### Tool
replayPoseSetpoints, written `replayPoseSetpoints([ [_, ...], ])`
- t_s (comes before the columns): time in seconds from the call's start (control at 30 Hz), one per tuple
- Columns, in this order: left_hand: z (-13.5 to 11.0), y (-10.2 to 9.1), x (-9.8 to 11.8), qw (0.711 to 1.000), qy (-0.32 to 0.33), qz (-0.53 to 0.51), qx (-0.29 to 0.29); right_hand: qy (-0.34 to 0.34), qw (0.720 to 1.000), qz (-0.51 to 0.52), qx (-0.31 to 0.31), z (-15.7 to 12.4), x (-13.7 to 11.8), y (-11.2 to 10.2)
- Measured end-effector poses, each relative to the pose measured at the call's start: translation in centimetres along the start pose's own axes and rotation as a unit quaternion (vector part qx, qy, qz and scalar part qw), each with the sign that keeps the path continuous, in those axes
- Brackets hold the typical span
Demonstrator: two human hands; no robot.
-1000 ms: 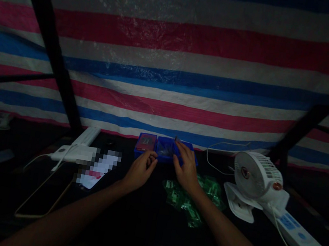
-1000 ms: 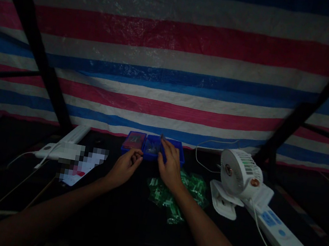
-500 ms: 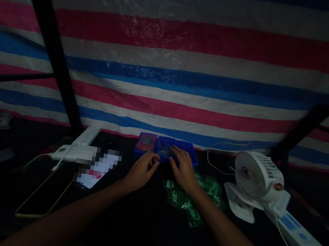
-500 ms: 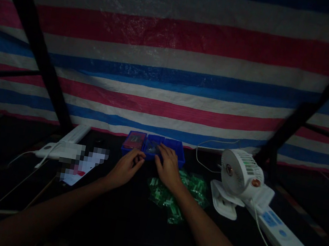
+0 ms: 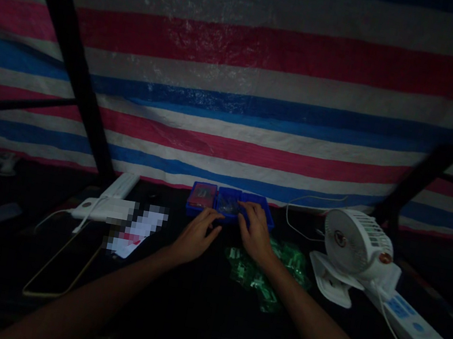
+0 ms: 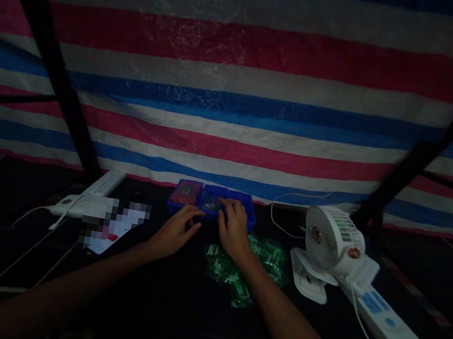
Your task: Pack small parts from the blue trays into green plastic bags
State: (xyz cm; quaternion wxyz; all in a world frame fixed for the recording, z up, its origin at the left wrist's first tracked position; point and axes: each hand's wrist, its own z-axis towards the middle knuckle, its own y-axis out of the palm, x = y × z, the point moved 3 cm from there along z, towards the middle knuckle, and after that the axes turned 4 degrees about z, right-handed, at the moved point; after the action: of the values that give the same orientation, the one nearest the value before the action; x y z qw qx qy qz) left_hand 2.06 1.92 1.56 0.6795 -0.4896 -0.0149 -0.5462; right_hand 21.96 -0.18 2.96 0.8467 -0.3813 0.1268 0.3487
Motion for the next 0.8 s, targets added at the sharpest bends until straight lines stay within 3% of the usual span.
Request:
replayPoseSetpoints([
  [0.23,-0.1,0.2,-0.2,1.0,-0.001,0.009,-0.015,0.004,1.0,0.014,0.028,1.3,-1.2,-2.1],
  [0.33,-0.1,0.2,-0.1,1.0,-0.001,0.002,-0.018,0.012,0.998,0.052,0.03,2.6,-1.6,-4.6],
  [0.43,-0.2,0.1,0.1,1.0,0.006,-0.007,-0.027,0.019,0.999,0.035,-0.033,2.5,-1.7,-7.8],
  [0.6,-0.2,0.1,0.4,0.999,0.013,-0.005,-0.043,0.013,0.976,-0.106,-0.19,-3.1,-1.0,-11.4],
  [0.73,-0.2,0.0,0.5,0.999,0.009,-0.002,-0.045,0.036,0.949,-0.145,-0.279,-8.7,0.3,-11.2],
  [0.8,-0.2,0.0,0.7,0.999,0.011,-0.003,-0.047,0.038,0.944,-0.153,-0.29,-10.2,0.8,-10.5],
])
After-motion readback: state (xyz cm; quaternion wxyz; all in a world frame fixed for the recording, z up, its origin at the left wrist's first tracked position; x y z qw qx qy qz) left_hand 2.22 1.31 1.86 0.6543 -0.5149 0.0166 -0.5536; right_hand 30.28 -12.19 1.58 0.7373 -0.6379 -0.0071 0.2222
